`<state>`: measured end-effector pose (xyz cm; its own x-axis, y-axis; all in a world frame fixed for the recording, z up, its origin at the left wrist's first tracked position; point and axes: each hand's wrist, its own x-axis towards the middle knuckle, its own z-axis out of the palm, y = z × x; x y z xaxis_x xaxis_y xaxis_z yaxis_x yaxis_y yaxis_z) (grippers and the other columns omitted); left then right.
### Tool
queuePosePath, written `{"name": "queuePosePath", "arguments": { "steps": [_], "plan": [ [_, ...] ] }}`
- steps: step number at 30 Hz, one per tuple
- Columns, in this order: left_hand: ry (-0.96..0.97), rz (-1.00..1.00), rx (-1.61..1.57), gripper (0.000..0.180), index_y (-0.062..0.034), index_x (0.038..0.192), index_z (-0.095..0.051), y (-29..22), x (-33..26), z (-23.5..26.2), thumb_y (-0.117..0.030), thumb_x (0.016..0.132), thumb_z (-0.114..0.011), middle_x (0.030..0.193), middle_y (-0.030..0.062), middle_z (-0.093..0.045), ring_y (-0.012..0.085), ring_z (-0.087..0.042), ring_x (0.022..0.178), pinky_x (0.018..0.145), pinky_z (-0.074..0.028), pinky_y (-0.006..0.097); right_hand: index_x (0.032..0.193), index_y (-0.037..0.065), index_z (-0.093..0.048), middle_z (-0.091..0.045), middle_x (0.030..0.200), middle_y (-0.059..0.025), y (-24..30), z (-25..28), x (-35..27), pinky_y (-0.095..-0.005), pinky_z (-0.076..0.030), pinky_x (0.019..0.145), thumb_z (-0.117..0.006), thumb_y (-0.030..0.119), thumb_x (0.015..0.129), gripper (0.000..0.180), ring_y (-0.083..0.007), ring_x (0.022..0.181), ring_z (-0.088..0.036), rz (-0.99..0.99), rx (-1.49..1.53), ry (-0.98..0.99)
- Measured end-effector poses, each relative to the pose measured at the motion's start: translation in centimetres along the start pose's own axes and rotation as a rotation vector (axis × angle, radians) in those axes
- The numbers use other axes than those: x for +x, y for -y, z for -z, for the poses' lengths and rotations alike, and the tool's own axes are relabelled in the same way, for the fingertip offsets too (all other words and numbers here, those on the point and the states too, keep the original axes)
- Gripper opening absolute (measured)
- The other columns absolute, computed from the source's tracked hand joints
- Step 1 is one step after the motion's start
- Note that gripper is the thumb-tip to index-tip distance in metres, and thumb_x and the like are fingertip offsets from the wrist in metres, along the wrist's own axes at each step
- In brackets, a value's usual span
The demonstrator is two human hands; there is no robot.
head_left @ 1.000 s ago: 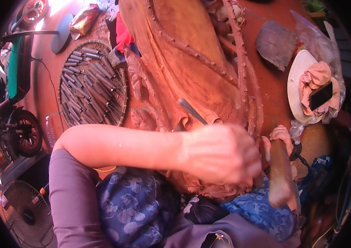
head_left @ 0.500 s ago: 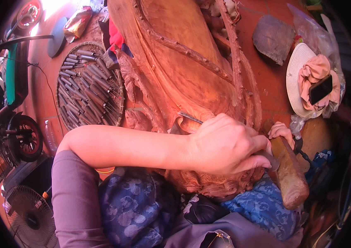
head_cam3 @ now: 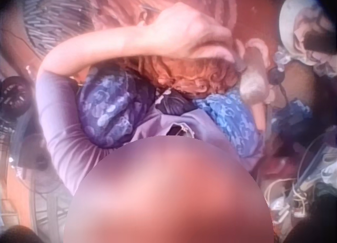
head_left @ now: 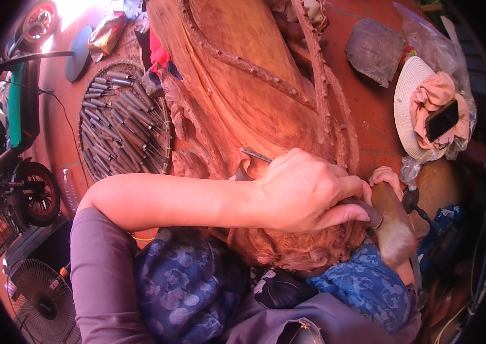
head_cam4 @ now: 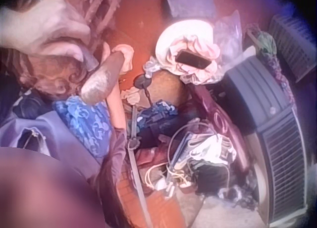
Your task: The person carves a large wooden sculpture using a chisel and mallet. They repeatedly strike the chisel to shape the wood, occasionally switching chisels from a nearby tray.
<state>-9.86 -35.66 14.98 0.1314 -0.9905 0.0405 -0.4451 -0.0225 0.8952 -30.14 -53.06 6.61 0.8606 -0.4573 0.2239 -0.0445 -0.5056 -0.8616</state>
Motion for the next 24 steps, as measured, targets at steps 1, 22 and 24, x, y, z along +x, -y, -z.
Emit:
{"name": "queuePosePath", "arguments": {
  "steps": [1, 22, 24],
  "plan": [
    [-0.001, -0.022, 0.013, 0.032, -0.0104, 0.091, -0.063, 0.2, 0.0, -0.2, -0.042, 0.091, -0.068, 0.071, 0.0088, -0.06, 0.0318, -0.065, 0.068, 0.054, -0.049, 0.043, 0.088, 0.006, -0.05, -0.053, 0.08, -0.0078, 0.2, 0.3, -0.1, -0.0382, -0.047, 0.072, -0.075, -0.015, 0.069, 0.038, -0.0208, 0.072, -0.054, 0.004, 0.057, -0.02],
    [-0.101, -0.385, 0.034, 0.034, -0.0087, 0.094, -0.068, -0.1, 0.3, 1.0, -0.043, 0.089, -0.07, 0.071, 0.0048, -0.056, 0.0267, -0.063, 0.062, 0.048, -0.048, 0.039, 0.093, 0.006, -0.049, -0.053, 0.08, -0.0077, 0.7, 0.6, 0.8, -0.034, -0.045, 0.075, -0.077, -0.008, 0.074, 0.037, -0.0186, 0.073, -0.052, -0.032, 0.073, 0.092],
    [-0.076, -0.409, 0.072, 0.034, -0.0083, 0.093, -0.067, -0.8, 1.1, 1.3, -0.042, 0.088, -0.07, 0.072, 0.0054, -0.057, 0.0271, -0.063, 0.063, 0.05, -0.048, 0.039, 0.093, 0.006, -0.048, -0.053, 0.081, -0.0076, 1.0, 0.9, 0.8, -0.0326, -0.044, 0.075, -0.077, -0.007, 0.075, 0.036, -0.0178, 0.074, -0.052, -0.069, 0.117, 0.099]
  ]
}}
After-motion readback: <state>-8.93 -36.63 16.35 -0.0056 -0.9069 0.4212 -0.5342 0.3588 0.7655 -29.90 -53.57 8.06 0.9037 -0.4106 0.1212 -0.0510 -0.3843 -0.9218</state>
